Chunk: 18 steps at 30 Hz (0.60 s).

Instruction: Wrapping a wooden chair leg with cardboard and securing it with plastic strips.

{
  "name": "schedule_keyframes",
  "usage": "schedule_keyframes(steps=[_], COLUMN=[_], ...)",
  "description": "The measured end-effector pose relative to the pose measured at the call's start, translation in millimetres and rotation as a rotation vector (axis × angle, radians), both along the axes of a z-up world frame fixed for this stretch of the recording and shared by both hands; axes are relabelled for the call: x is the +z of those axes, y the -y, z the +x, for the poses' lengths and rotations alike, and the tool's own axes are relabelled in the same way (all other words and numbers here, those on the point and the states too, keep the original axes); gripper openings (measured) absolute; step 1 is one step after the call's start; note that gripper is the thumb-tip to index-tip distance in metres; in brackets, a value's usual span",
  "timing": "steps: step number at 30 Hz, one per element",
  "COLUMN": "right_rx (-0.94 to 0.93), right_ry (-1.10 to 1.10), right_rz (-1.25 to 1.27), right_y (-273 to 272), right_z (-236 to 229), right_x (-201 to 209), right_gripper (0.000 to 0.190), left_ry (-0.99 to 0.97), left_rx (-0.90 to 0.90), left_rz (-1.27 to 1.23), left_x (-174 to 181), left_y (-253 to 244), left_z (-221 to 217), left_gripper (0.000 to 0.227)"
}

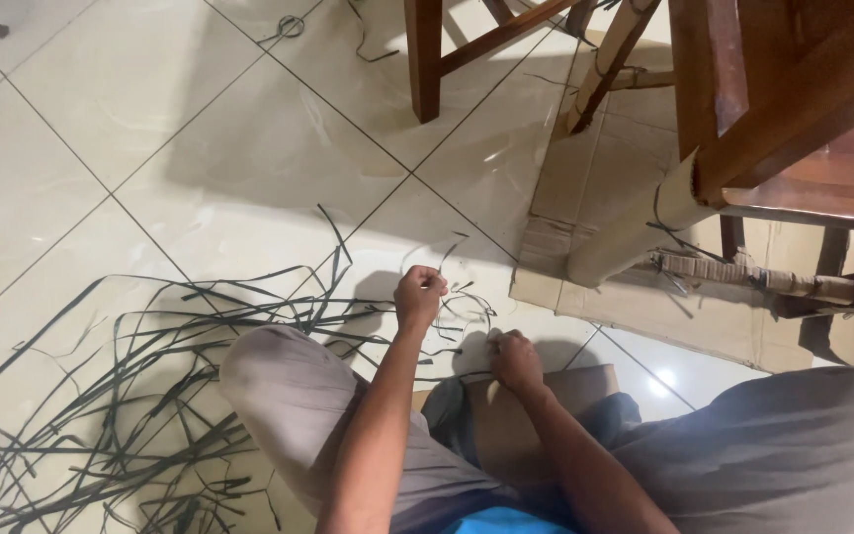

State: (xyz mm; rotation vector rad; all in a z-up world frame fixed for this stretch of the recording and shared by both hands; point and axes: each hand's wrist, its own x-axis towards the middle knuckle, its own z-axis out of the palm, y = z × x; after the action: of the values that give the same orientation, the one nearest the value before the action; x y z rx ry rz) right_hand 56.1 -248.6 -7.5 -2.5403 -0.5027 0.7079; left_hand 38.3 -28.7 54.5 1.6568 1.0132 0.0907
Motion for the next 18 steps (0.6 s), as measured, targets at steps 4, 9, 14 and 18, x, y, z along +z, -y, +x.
schedule_keyframes(steps=[4, 9, 14, 18], right_rx=[-0.201, -0.308, -0.295, -0.464], right_ry=[0.151, 0.147, -0.132, -0.272], right_rz=[0.102, 0.615, 0.645, 0.722], right_y=[-3, -22, -17, 7], right_z=[10, 17, 17, 33], right_x=[14, 94, 91, 67], right_gripper=[0.021, 0.033, 0.033, 0.042], left_ry=[-0.034, 0.149, 0.178, 0.294], left_rx=[-0.027, -0.020, -0.002, 0.263], left_rz=[-0.006, -0.116, -0.239, -0.356], left_x=[-3, -7, 4, 6], left_y=[5, 27, 60, 71], left_z=[7, 21, 46, 68], left_gripper=[0.027, 0.031, 0.026, 0.018])
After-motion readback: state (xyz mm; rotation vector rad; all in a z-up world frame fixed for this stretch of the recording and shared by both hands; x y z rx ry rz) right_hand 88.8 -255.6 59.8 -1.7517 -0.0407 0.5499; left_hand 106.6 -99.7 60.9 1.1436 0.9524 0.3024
